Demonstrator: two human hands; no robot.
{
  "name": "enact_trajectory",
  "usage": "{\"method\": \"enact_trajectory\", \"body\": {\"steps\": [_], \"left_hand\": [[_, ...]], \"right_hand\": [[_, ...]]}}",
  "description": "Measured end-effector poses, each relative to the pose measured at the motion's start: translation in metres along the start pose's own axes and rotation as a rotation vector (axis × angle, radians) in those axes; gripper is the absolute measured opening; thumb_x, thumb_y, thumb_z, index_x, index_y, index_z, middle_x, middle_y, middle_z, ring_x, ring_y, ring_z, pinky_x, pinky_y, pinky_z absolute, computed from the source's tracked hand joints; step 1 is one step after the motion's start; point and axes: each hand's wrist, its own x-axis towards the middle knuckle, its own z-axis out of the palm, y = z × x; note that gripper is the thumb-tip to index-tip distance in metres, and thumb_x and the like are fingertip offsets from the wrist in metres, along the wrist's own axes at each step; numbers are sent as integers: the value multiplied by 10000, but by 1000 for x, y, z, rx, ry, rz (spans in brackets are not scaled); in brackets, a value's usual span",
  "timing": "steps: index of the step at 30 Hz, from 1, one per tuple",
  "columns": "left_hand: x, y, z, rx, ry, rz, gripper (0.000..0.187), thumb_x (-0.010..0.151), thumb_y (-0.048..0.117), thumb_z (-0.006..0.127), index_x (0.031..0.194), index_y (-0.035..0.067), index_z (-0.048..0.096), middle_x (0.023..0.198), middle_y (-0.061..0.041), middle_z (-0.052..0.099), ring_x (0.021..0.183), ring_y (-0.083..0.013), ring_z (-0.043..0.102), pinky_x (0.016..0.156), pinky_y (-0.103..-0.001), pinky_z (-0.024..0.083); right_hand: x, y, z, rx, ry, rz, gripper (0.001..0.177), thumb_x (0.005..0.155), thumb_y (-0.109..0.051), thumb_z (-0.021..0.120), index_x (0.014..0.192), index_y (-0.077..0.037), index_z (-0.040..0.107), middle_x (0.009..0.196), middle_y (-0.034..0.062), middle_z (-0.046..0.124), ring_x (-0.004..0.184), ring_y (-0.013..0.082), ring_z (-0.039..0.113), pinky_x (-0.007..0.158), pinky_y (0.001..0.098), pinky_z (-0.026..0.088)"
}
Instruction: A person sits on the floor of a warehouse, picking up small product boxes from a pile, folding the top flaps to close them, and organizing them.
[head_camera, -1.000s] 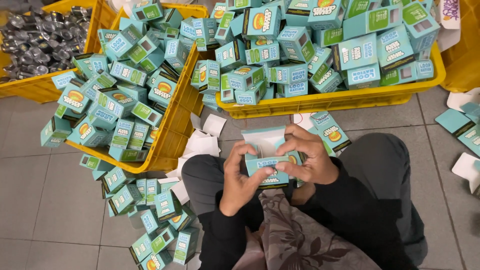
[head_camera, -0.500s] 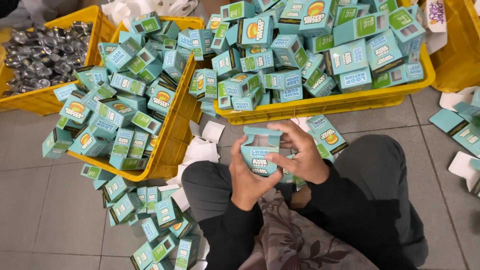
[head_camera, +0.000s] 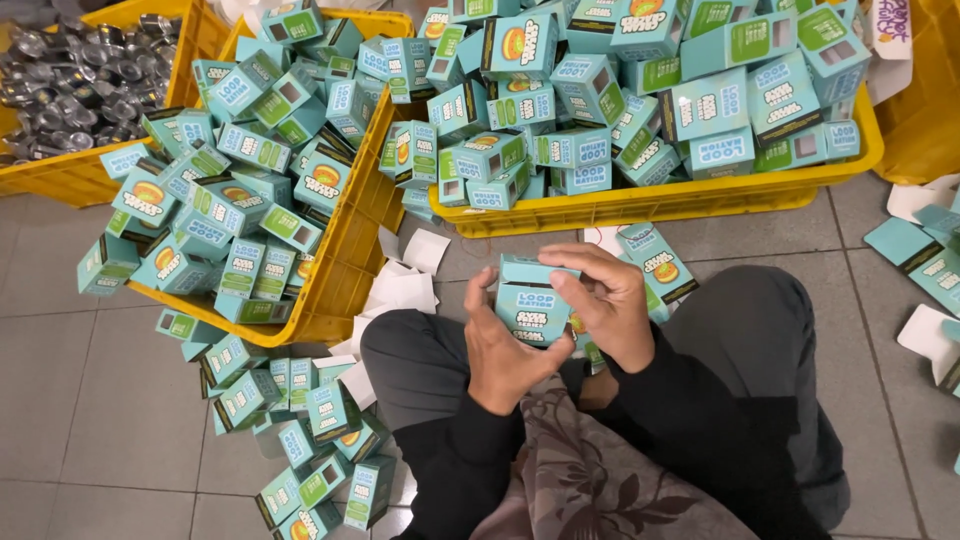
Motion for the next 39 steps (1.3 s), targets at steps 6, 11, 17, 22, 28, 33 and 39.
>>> {"method": "enact_trajectory", "body": {"steps": [6, 11, 17, 22, 28, 33, 39], "left_hand": [[0, 1, 0, 29, 1, 21, 1099, 574, 207, 892, 1449, -63, 284, 1201, -320, 660, 928, -526, 719, 730, -604, 561], [-5, -5, 0, 46, -7, 10, 1129, 589, 216, 896, 1472, -67, 253, 1257, -322, 622, 979, -539, 701, 765, -629, 560], [-2, -4, -1, 29, -20, -15, 1182, 630, 256, 912, 1512, -72, 197, 1297, -350, 562, 947, -578, 681, 726, -676, 553], [5, 2, -13, 87, -25, -8, 1188, 641, 320, 916, 1544, -9, 216, 1352, -305, 552, 919, -559, 702, 699, -681, 572], [8, 8, -18, 95, -27, 27, 1070, 665, 292, 912, 1549, 115, 338, 1420, -248, 509, 995, -514, 711, 734, -624, 591], [8, 5, -17, 86, -26, 11, 1035, 643, 280, 913, 1494, 105, 350, 1407, -249, 518, 901, -511, 730, 655, -606, 587], [8, 5, -17, 66, -34, -34, 1031, 647, 275, 911, 1489, 102, 342, 1395, -260, 523, 893, -514, 731, 654, -603, 590]], "right_hand": [[-1, -6, 1, -2, 4, -20, 156, 944, -43, 733, 1076, -50, 816, 1067, 137, 786, 650, -19, 458, 484, 160, 424], [0, -6, 1, -12, -33, -27, 159, 972, -65, 695, 1073, -45, 816, 1082, 151, 783, 717, 27, 574, 550, 185, 479], [0, -2, -1, 20, -106, -32, 230, 982, -93, 661, 1154, -11, 789, 1163, 217, 742, 934, 217, 712, 701, 310, 577], [0, 1, 0, 7, -183, -38, 365, 887, -72, 798, 1248, -33, 763, 1241, 187, 701, 1095, 279, 708, 716, 322, 618], [1, -3, 0, 18, -224, -55, 364, 908, -66, 795, 1263, -10, 743, 1250, 225, 700, 1190, 380, 681, 800, 392, 625], [2, -5, 2, -11, -198, -83, 350, 880, -97, 834, 1216, -26, 770, 1203, 217, 735, 1143, 389, 713, 817, 411, 628], [2, 3, 4, -61, -179, -149, 290, 888, -111, 834, 1165, -35, 792, 1177, 212, 755, 1105, 411, 729, 792, 448, 622]]}}
